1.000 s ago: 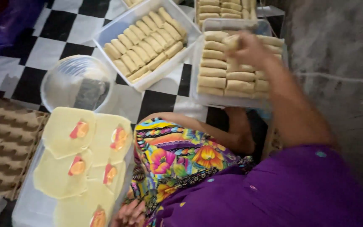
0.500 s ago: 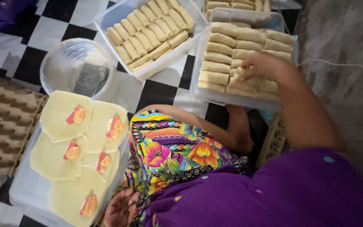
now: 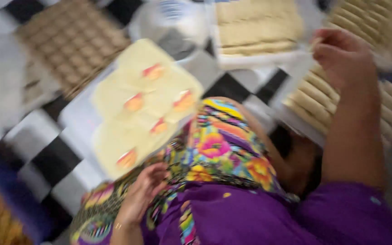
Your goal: A person is seen preparing multiple food rolls by placing filling on wrappers and rolling them, then placing them into storage containers.
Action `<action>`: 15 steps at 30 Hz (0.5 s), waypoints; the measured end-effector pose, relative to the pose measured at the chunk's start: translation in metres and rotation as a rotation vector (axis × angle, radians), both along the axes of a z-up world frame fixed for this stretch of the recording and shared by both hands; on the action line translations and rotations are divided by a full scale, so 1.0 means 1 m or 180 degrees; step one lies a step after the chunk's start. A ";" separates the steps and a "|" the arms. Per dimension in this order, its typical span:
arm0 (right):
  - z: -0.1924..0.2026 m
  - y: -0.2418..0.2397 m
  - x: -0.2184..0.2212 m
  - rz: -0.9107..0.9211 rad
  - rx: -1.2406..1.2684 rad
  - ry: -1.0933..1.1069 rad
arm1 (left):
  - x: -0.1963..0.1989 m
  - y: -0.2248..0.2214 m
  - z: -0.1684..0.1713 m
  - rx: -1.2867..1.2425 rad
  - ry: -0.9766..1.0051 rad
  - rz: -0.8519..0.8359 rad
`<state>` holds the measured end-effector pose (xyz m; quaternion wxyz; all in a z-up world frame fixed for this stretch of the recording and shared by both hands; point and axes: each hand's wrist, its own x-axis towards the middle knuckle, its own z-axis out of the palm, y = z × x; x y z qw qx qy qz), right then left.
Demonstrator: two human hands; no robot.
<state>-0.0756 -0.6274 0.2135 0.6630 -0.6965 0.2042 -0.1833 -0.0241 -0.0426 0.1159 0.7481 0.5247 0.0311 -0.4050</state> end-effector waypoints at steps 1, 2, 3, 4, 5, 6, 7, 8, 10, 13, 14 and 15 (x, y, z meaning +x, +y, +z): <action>0.011 0.014 0.024 0.0046 0.0731 -0.0615 | 0.005 -0.003 0.006 0.0060 -0.0163 -0.0147; 0.013 0.028 0.058 0.0272 0.0765 -0.0606 | 0.007 -0.007 0.019 0.0079 -0.0177 0.0079; 0.016 0.041 0.086 0.0170 0.1200 -0.0697 | 0.014 -0.012 0.031 0.0554 -0.0490 0.0033; 0.019 0.054 0.112 0.0060 0.1638 -0.0767 | 0.020 -0.018 0.044 0.1048 -0.0775 -0.0015; 0.019 0.077 0.141 0.0197 0.1649 -0.0756 | 0.030 -0.023 0.042 0.1060 -0.0777 0.0121; 0.018 0.098 0.169 0.0327 0.1953 -0.0933 | 0.041 -0.028 0.041 0.1282 -0.1227 0.0176; 0.015 0.118 0.192 0.0409 0.2272 -0.1104 | 0.055 -0.035 0.039 0.1526 -0.1670 0.0181; -0.005 0.134 0.220 0.0498 0.2298 -0.1087 | 0.067 -0.044 0.042 0.1560 -0.1662 0.0269; -0.045 0.162 0.270 0.0923 0.1163 -0.0635 | 0.096 -0.063 0.048 0.2605 -0.3084 0.0191; -0.099 0.189 0.289 0.1926 -0.2015 -0.0676 | 0.150 -0.087 0.019 0.3619 -0.3749 -0.0553; -0.099 0.191 0.289 0.1925 -0.2005 -0.0702 | 0.166 -0.099 0.011 0.3641 -0.3762 -0.0546; -0.101 0.193 0.286 0.2159 -0.2404 -0.0441 | 0.179 -0.110 0.001 0.3874 -0.3744 -0.0714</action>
